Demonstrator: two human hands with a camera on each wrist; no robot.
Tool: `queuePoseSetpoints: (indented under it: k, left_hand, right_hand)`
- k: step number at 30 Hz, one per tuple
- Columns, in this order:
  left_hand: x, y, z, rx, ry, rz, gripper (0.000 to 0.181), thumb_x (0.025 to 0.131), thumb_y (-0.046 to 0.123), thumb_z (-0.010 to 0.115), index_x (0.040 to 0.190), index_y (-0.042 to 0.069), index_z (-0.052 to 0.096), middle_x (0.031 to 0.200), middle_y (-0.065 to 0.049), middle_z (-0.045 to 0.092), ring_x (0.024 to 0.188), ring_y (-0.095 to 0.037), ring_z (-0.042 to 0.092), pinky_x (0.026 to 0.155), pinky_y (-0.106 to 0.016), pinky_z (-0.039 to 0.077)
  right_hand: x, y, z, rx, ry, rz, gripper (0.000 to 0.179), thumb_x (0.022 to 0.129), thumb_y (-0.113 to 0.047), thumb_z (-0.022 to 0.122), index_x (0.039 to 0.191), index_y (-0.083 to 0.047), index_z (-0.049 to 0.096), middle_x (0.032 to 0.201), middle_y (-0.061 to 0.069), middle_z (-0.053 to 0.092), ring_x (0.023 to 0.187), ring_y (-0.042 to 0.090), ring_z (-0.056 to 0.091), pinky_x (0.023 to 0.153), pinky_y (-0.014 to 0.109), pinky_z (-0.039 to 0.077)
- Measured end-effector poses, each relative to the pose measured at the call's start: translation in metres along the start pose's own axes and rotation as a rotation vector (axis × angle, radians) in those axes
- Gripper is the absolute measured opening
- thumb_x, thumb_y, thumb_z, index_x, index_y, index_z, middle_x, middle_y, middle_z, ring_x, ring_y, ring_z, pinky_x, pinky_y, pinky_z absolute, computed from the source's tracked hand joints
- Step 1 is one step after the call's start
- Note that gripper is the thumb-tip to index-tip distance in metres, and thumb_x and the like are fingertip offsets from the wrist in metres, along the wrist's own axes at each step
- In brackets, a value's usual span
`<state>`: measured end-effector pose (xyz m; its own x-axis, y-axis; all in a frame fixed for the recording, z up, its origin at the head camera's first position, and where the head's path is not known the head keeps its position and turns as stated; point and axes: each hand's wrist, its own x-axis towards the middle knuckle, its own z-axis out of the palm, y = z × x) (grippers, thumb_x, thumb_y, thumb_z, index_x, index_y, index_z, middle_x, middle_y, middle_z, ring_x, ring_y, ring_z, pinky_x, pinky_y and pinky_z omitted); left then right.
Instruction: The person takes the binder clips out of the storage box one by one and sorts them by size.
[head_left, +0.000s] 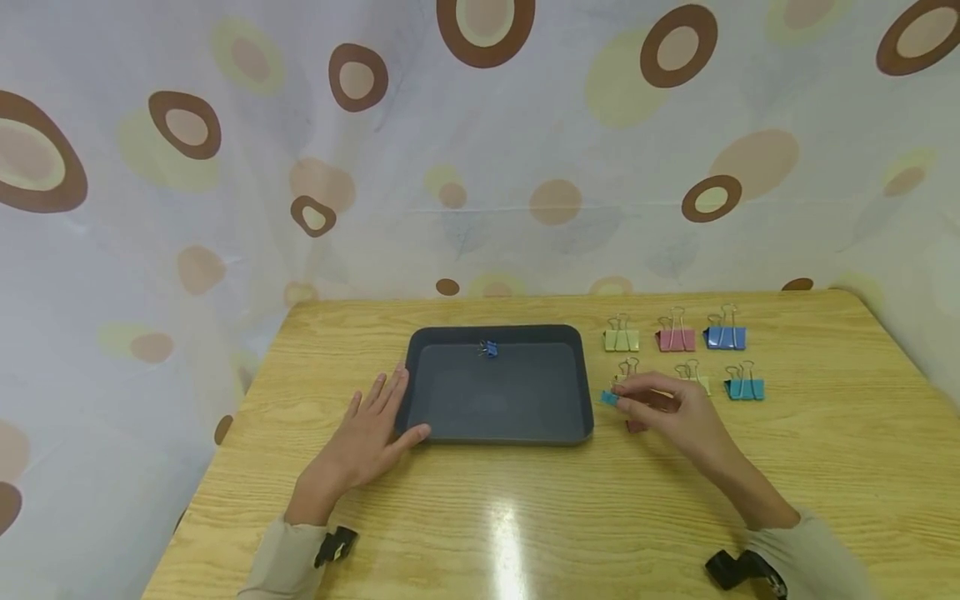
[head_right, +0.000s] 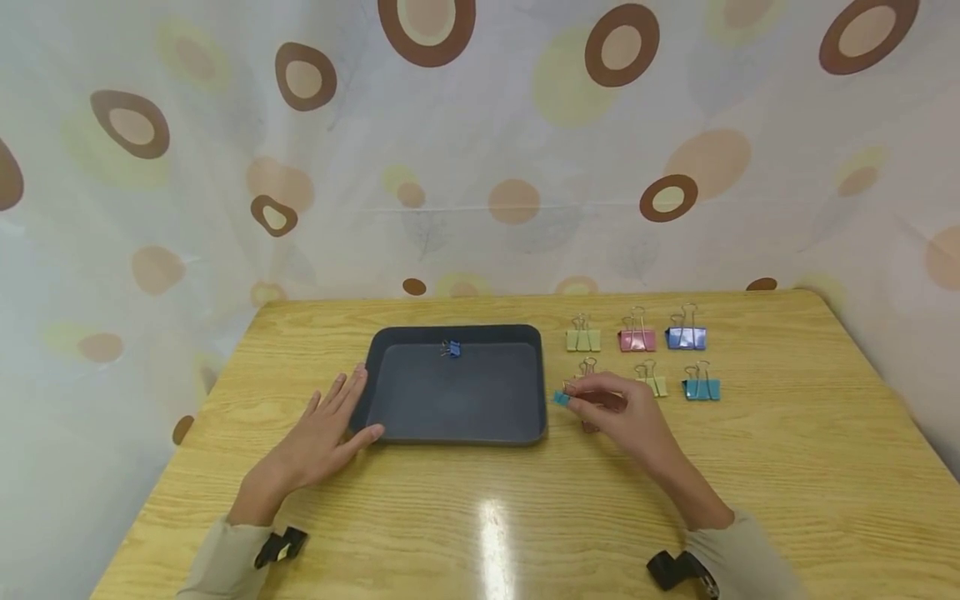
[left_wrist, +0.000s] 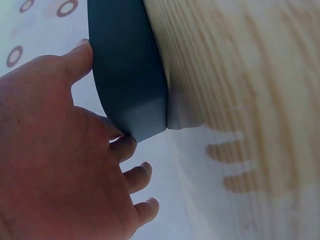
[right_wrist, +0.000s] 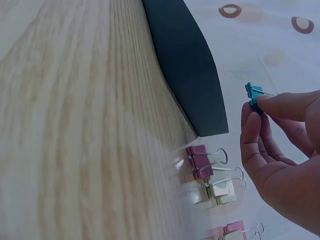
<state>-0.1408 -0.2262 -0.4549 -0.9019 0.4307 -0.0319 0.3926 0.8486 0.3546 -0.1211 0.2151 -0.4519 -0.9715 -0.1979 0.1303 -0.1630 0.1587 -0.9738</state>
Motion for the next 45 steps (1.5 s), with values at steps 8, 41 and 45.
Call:
queuePoseSetpoints:
  k: [8, 41, 45]
  left_hand:
    - [-0.001, 0.0, 0.0, -0.005, 0.006, -0.002, 0.089, 0.104, 0.055, 0.051, 0.164, 0.002, 0.012, 0.171, -0.014, 0.01, 0.155, -0.041, 0.012, 0.119, -0.069, 0.011]
    - [0.0, 0.0, 0.001, 0.015, 0.0, 0.004, 0.089, 0.105, 0.055, 0.05, 0.164, 0.002, 0.01, 0.17, -0.015, 0.009, 0.155, -0.041, 0.012, 0.121, -0.066, 0.01]
    - [0.0, 0.0, 0.001, 0.015, -0.001, 0.004, 0.089, 0.105, 0.055, 0.05, 0.164, 0.002, 0.01, 0.171, -0.015, 0.009, 0.155, -0.041, 0.012, 0.121, -0.066, 0.011]
  right_hand:
    - [-0.013, 0.002, -0.013, -0.074, 0.017, 0.031, 0.025, 0.098, -0.008, 0.07, 0.119, 0.007, 0.07, 0.108, 0.014, 0.076, 0.09, 0.024, 0.077, 0.083, 0.027, 0.06]
    - [-0.044, 0.024, -0.093, -0.589, 0.029, 0.179, 0.017, 0.097, -0.016, 0.074, 0.108, -0.004, 0.078, 0.108, 0.013, 0.074, 0.084, -0.005, 0.065, 0.07, 0.018, 0.053]
    - [-0.042, 0.024, -0.094, -0.619, 0.019, 0.17, 0.015, 0.097, -0.015, 0.074, 0.106, -0.005, 0.078, 0.106, 0.013, 0.075, 0.083, -0.005, 0.065, 0.069, 0.02, 0.054]
